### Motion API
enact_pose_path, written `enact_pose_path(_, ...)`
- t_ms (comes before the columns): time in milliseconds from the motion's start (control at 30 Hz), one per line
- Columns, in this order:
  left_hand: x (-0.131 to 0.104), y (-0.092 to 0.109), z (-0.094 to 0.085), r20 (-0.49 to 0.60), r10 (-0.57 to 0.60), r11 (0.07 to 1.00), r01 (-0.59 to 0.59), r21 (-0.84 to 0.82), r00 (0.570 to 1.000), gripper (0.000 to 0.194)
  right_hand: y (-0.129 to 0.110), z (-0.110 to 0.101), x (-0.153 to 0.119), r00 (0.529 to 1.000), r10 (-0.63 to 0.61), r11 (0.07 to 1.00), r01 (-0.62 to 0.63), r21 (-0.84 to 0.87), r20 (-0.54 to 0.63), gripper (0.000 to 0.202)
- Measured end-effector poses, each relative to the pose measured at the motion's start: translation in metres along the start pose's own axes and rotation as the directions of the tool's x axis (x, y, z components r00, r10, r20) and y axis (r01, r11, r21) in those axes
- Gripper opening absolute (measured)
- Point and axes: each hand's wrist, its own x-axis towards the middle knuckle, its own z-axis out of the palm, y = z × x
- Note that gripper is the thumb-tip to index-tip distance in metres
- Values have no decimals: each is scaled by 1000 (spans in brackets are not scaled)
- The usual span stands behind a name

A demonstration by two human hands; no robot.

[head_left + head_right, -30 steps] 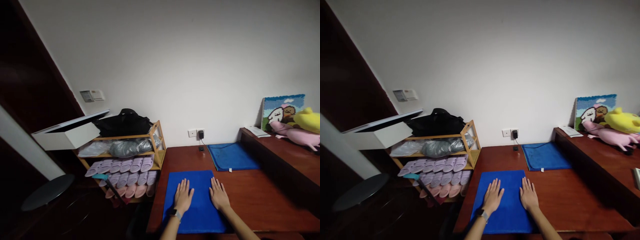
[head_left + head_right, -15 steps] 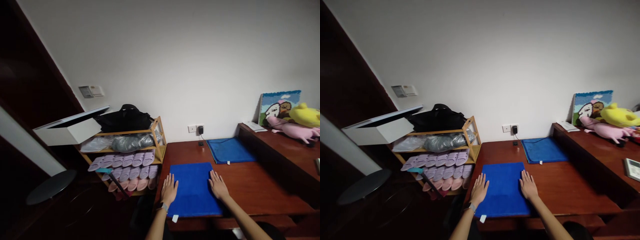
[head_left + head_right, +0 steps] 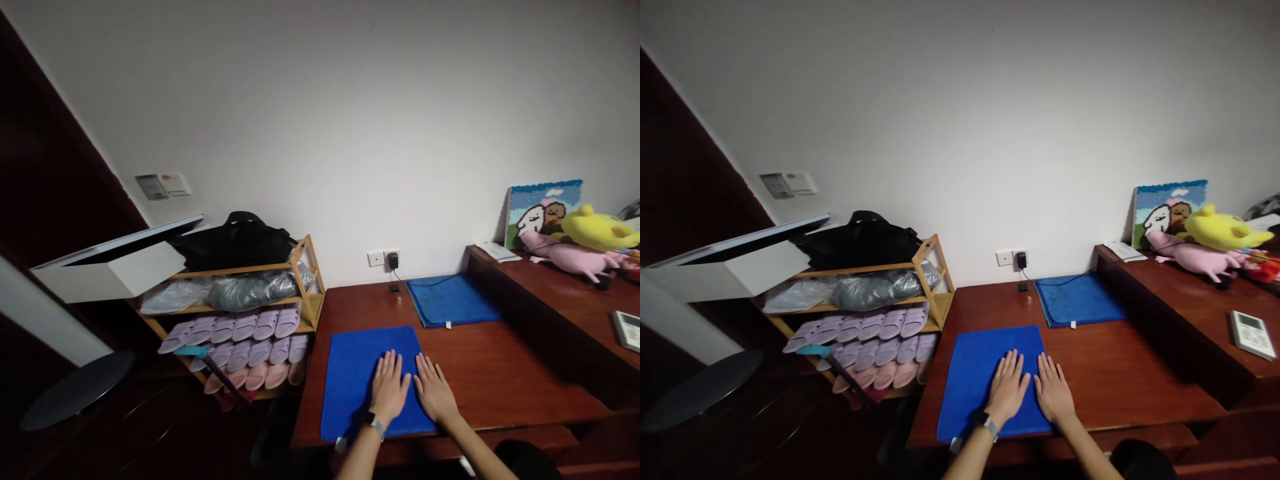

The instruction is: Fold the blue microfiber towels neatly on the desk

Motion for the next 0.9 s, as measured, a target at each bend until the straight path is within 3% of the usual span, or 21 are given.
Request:
enact_pose_path(100,3,22,5,67,13,998,-9,-61,998,67,2,1,-1,1000,-20,1000,20,-15,6,65)
enact_pose_path(167,-4,11,2,69,-16,998,20,-61,997,67,2,2,-1,1000,-17,1000,17,-9,-4,65)
enact_pose_path(300,-40,-52,-17,54,-198,980,196,44,979,71,1,1,-2,1000,-2,1000,2,-13,-15,67)
enact_pose_path(400,-72,-102,-32,24,-387,912,380,154,922,74,-1,1,-5,1000,6,999,-7,-32,-10,68)
enact_pose_path(500,-91,-129,-37,10,-444,882,435,181,896,74,-3,-3,-4,1000,2,999,-2,-48,-9,68)
enact_pose_path(733,-83,-136,-30,-35,-418,893,418,167,908,72,-11,-20,5,999,23,999,-21,-46,43,66)
enact_pose_path(900,-81,-140,-27,-50,-412,895,414,165,910,73,-5,-2,-28,998,58,998,-58,-18,-24,67)
